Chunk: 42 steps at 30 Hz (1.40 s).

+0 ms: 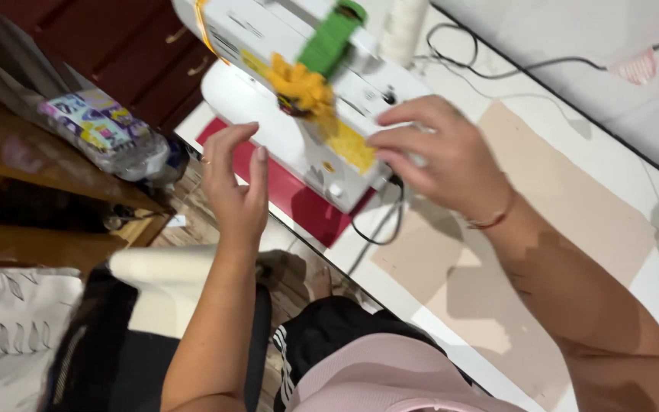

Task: The person pins a large piece of light-colored fabric on a white table. They repeatedly pick up pins and insert them into the fabric to hold the layers together. The camera moves between the fabric and a sewing machine on the left.

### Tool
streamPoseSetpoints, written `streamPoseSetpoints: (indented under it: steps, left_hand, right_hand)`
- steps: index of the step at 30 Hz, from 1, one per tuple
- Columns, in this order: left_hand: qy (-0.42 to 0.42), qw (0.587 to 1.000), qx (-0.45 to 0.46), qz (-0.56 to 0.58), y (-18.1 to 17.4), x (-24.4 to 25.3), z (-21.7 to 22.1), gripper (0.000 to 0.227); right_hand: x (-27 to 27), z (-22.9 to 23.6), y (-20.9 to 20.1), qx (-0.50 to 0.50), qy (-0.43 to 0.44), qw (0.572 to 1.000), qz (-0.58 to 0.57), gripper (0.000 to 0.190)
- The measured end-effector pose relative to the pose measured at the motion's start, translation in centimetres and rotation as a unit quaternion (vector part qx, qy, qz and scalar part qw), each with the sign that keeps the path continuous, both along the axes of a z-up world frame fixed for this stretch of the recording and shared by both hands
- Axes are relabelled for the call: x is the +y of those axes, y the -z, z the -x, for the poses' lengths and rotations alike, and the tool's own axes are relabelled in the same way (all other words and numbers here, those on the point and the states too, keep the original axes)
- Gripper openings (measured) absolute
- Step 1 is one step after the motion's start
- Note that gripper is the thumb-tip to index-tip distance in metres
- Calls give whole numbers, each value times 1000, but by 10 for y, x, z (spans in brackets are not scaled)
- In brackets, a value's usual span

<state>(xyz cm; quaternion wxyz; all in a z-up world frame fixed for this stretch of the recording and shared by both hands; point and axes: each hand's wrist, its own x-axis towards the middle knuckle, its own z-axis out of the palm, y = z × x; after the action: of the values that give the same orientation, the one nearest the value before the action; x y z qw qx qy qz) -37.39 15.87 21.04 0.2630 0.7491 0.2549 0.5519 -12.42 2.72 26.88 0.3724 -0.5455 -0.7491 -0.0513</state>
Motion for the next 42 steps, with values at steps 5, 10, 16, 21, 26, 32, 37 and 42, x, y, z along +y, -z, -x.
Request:
streamPoseSetpoints:
  steps: [5,10,16,21,26,32,37,42]
  left_hand:
    - [50,998,37,17,-21,35,-3,15]
    - [93,993,68,10,-24,56,-8,14]
    - [131,988,84,-6,-21,66,-11,6]
    - [160,981,109,-2,-26,70,-10,6]
    - [156,982,104,20,-30,67,-5,7]
    - [137,990,12,30,-38,41,24,8]
    - [318,947,-14,32,-16,-30,3,12]
    - [485,855,103,152,84,-152,-96,14]
  right_hand:
    - [69,56,-42,-107,-19,994,-24,9]
    - [93,65,-55,-222,12,975,22,12]
    - [94,70,-54,-243,29,968,55,6]
    - [91,65,-55,-287,16,957,44,17]
    - [77,66,-68,-148,-21,989,22,10]
    - [-11,4,-56,170,73,981,49,7]
    - [-114,-64,3,328,230,908,119,10]
    - [-210,-123,127,448,318,813,195,18]
